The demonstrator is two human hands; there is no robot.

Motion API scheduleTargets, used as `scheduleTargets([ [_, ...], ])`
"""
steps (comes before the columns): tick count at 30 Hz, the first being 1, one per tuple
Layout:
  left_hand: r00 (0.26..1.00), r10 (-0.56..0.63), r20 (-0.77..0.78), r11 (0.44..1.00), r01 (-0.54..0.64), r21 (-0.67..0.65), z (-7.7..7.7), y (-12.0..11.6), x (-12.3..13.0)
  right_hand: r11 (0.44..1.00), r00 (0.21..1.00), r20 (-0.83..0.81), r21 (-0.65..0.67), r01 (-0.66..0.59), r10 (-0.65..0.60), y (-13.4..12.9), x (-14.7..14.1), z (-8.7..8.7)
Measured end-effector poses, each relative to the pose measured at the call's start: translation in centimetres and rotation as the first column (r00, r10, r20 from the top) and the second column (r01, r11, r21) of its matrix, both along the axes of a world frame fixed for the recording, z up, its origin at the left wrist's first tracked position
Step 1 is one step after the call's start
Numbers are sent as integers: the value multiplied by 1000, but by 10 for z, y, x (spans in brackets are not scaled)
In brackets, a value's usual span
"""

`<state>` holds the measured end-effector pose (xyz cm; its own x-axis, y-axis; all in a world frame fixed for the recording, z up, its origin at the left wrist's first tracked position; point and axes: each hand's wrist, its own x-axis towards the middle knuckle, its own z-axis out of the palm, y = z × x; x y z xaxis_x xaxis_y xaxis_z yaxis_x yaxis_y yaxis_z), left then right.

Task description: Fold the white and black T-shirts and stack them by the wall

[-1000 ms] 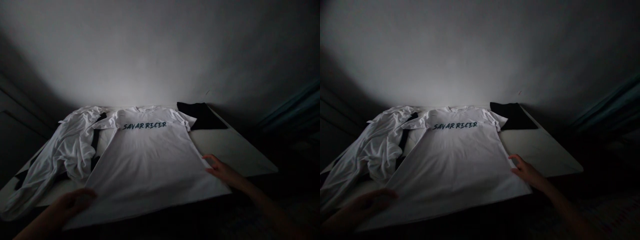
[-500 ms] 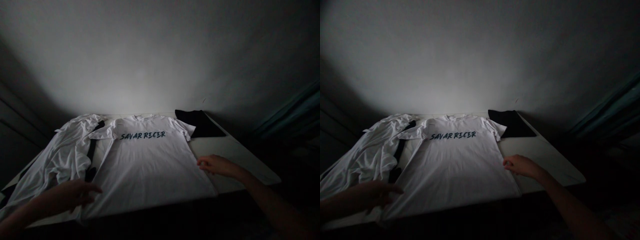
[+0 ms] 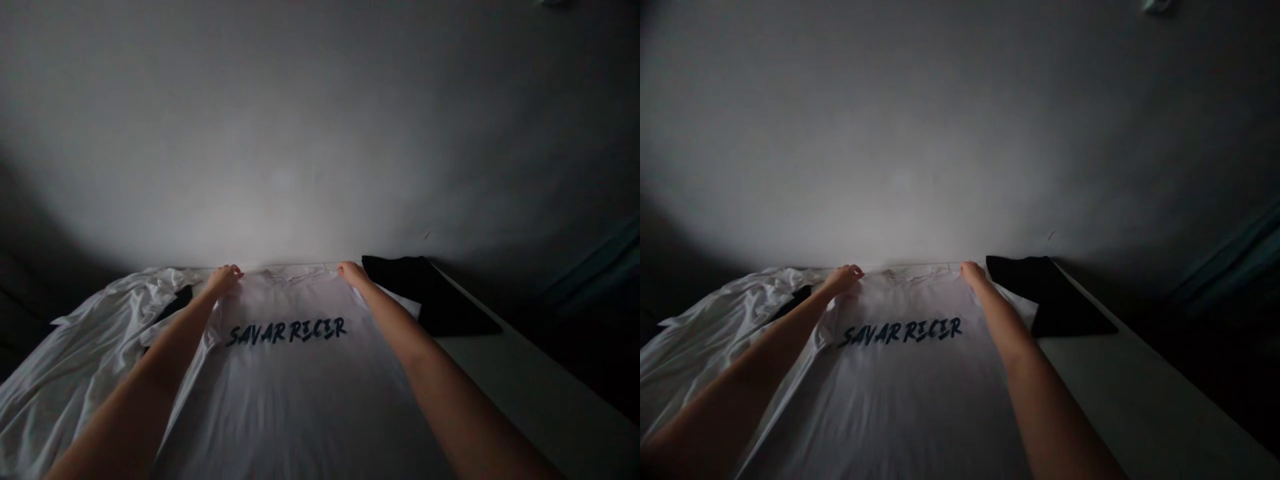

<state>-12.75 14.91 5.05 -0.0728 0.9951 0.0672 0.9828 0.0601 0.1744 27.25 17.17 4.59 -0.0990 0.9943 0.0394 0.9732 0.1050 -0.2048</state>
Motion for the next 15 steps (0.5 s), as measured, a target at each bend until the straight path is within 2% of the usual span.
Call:
scheduleTargets([
  [3,999,-8,41,997,11,-83,-15,25,-3,999,998,-20,-11,-53,53,30,-11,-13],
  [7,995,-58,80,986,70,-152,-27,45,2,990,994,-38,-91,-104,101,58,-19,-23],
  [10,998,-47,44,994,51,-98,-31,53,8,986,994,-32,-129,-111,107,72,-19,-24],
  [15,998,-66,-3,998,66,22,-27,59,17,997,999,29,-71,-19,21,81,-17,-23],
])
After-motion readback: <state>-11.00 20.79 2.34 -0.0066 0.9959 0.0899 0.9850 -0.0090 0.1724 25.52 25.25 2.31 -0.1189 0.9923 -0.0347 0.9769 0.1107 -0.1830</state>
